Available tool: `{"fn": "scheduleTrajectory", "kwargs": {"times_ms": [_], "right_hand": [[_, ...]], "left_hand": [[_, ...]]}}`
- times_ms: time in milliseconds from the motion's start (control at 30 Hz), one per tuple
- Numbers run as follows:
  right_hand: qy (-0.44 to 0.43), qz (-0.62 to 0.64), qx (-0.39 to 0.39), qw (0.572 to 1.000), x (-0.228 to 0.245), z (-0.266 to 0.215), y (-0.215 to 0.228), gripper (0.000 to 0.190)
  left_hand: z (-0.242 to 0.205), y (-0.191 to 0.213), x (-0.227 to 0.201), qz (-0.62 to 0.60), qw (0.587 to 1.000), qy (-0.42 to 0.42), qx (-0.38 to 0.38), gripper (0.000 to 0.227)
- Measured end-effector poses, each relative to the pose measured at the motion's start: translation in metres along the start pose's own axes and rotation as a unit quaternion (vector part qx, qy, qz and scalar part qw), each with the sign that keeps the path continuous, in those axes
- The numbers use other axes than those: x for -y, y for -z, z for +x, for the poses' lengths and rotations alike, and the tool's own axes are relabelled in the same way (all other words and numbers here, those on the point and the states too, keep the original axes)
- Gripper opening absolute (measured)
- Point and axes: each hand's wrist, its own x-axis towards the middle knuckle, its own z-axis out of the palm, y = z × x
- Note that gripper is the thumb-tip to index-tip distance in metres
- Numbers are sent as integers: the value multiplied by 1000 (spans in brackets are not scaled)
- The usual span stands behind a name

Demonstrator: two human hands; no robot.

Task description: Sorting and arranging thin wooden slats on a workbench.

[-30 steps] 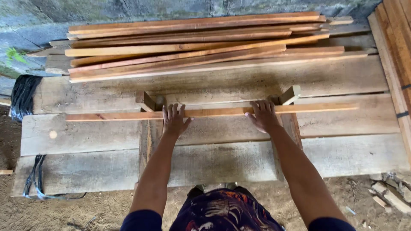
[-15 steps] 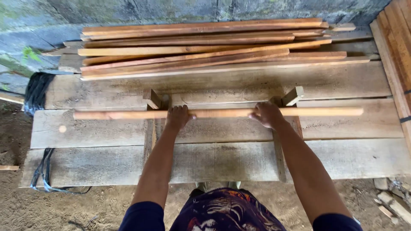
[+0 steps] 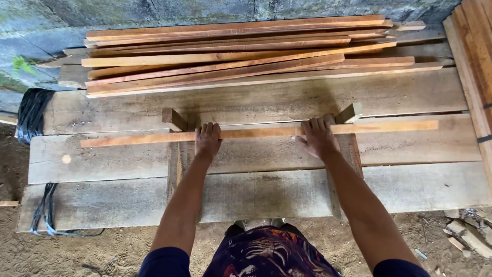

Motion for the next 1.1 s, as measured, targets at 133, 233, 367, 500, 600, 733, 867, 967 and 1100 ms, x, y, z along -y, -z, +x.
{"fn": "scheduleTrajectory", "kwargs": {"times_ms": [133, 233, 367, 500, 600, 733, 867, 967, 1100], "right_hand": [[-42, 68, 169, 982, -7, 1, -42, 53], [35, 59, 118, 991, -15, 1, -54, 52], [12, 98, 145, 985, -10, 8, -24, 52], [-44, 118, 185, 975, -2, 10, -19, 41], [-72, 79, 232, 967, 0, 10, -32, 43], [-106, 43, 244, 963, 15, 12, -34, 41], [-162, 48, 258, 951, 52, 31, -29, 44], [-129, 82, 270, 951, 94, 48, -16, 39], [-91, 179, 246, 948, 157, 76, -30, 41]], "left_hand": [[12, -31, 3, 49, 994, 32, 94, 43], [8, -10, -2, 46, 987, 47, 150, 38], [16, -14, -2, 27, 975, 61, 213, 37], [24, 51, -19, -64, 955, 78, 279, 42], [20, 61, -19, -80, 963, 19, 255, 45], [21, 63, -67, -81, 970, -32, 229, 39], [32, 29, -103, -81, 975, -22, 207, 37], [38, 16, -116, -78, 972, -4, 224, 39], [40, 24, -105, -114, 960, 7, 255, 42]]}}
